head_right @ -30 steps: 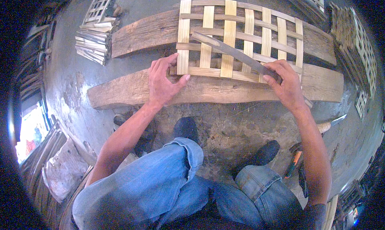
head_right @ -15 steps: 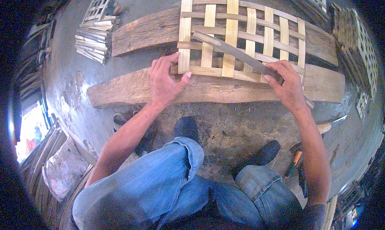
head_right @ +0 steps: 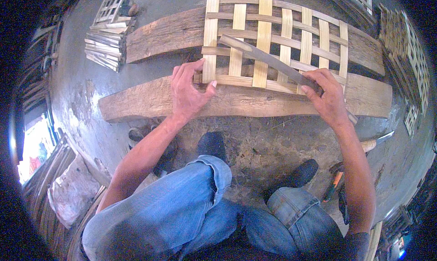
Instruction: The person assembles a wooden lattice by placing thin wooden strips into a grid pattern and securing them with a hammer. They adjust the strips and hammer them into place.
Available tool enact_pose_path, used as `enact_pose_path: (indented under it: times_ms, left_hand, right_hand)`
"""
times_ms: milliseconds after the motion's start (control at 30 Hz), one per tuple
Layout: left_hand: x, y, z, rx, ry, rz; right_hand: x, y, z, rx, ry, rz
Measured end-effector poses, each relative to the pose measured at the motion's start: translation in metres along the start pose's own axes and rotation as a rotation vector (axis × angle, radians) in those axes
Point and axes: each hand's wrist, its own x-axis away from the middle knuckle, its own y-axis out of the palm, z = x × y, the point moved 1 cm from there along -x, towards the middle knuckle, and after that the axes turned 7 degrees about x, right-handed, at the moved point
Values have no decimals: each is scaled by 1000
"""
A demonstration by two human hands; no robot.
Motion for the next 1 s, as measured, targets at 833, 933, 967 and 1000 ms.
enact_pose_path:
  times_ms: [833,933,967,1000]
  left_hand:
    - [-3,-1,-2,21,-18,-24]
    - [-3,-2,-2,23,-25,-24]
    - [-2,-2,-2,17,-27,-27]
    - [-2,-2,-2,12,-28,-29]
  right_hand:
    - [0,0,2,34,12,-30]
    - [-1,-1,1,30,15,-35]
    - [0,0,1,28,16,-37]
    - [0,0,2,27,18,-39]
